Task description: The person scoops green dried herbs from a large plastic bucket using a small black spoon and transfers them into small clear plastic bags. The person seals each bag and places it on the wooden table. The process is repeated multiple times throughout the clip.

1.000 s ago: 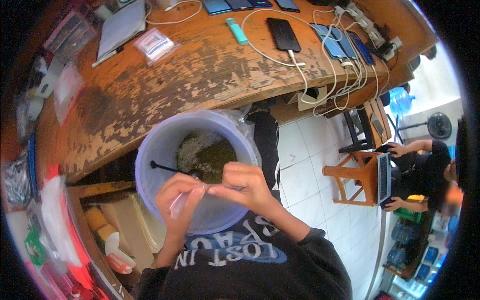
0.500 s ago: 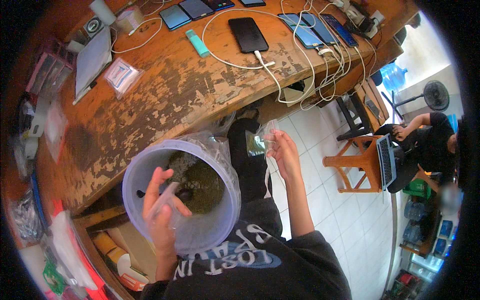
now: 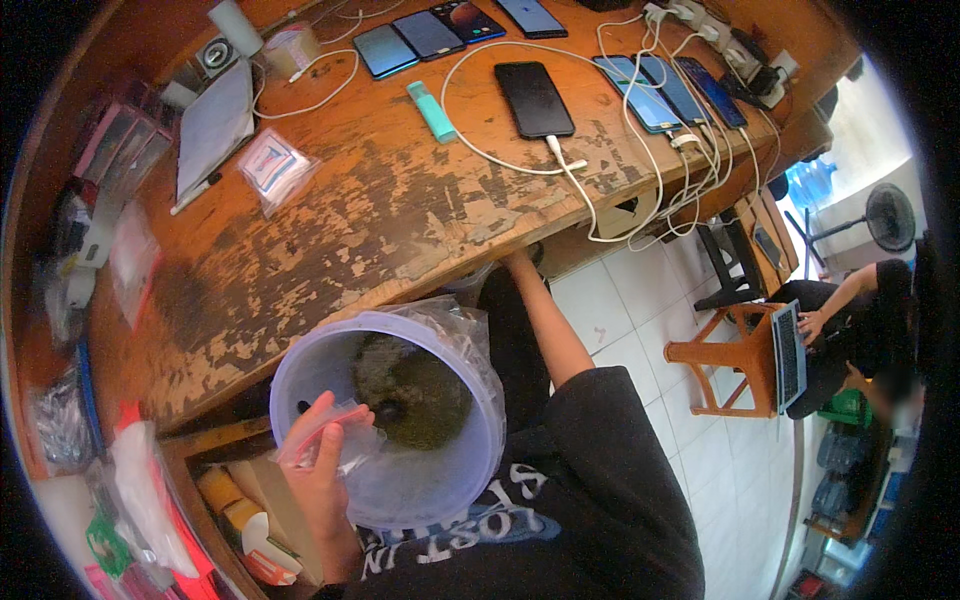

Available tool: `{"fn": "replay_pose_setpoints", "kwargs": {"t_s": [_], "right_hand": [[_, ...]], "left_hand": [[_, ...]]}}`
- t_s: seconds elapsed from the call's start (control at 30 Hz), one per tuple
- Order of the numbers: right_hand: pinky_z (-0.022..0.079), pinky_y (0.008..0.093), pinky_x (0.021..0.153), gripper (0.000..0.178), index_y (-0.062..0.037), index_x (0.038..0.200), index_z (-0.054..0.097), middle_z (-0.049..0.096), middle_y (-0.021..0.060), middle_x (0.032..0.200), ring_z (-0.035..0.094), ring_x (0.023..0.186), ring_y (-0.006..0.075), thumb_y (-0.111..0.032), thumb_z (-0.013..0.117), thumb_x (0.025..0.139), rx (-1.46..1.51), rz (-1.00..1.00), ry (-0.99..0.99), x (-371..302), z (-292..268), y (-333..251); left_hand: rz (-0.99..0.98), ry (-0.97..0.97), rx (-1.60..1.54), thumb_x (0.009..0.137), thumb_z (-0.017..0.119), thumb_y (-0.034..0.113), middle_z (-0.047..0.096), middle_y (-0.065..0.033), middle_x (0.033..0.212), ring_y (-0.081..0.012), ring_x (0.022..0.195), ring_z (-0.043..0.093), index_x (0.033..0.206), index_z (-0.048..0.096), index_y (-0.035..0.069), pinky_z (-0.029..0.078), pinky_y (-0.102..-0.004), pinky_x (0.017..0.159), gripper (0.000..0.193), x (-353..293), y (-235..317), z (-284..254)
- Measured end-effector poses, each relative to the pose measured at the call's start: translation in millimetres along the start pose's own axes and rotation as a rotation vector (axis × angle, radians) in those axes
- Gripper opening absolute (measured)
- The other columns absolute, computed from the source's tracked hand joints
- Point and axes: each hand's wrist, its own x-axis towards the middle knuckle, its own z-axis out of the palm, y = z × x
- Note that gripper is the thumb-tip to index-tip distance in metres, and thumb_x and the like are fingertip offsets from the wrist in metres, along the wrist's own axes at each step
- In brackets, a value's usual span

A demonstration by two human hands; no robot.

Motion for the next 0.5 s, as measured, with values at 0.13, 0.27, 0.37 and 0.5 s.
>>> {"fn": "replay_pose_setpoints", "kwargs": {"t_s": [0.13,0.27,0.37,0.5], "right_hand": [[0.048,0.0375,0.074,0.030,-0.0024,0.106,0.055,0.063,0.0162,0.093,0.060,0.085,0.0367,-0.017,0.059,0.080,-0.064,0.124,-0.129,-11,-24,20],[0.049,0.0344,0.071,0.016,0.0010,0.093,0.058,0.063,0.0116,0.088,0.060,0.078,0.0263,-0.012,0.051,0.087,-0.147,0.699,-0.396,-4,-99,-99],[0.046,0.0300,0.064,0.014,-0.0002,0.082,0.060,0.063,0.0095,0.079,0.058,0.072,0.0192,-0.011,0.053,0.086,0.258,0.738,-0.074,9,-156,-217],[0.046,0.0301,0.071,0.020,-0.0024,0.090,0.064,0.062,0.0107,0.090,0.058,0.082,0.0233,-0.019,0.063,0.079,0.339,0.154,-0.301,15,-182,-322]], "left_hand": [[0.037,-0.005,0.144,0.076,0.066,0.002,0.064,-0.0195,0.094,-0.0236,0.085,0.063,0.112,0.053,-0.008,0.049,-0.0306,0.080,0.040,5,0,-6],[-0.061,0.059,0.131,0.071,0.071,-0.003,0.065,-0.0154,0.092,-0.0208,0.084,0.063,0.110,0.055,-0.006,0.048,-0.0285,0.080,0.042,-2,0,-4],[-0.070,0.014,0.227,0.069,0.072,-0.003,0.066,-0.0131,0.090,-0.0184,0.083,0.063,0.108,0.058,-0.004,0.048,-0.0279,0.079,0.041,3,-3,1],[0.070,-0.131,0.297,0.070,0.072,-0.002,0.066,-0.0116,0.089,-0.0160,0.081,0.063,0.107,0.060,-0.001,0.048,-0.0265,0.077,0.039,1,-2,10]]}}
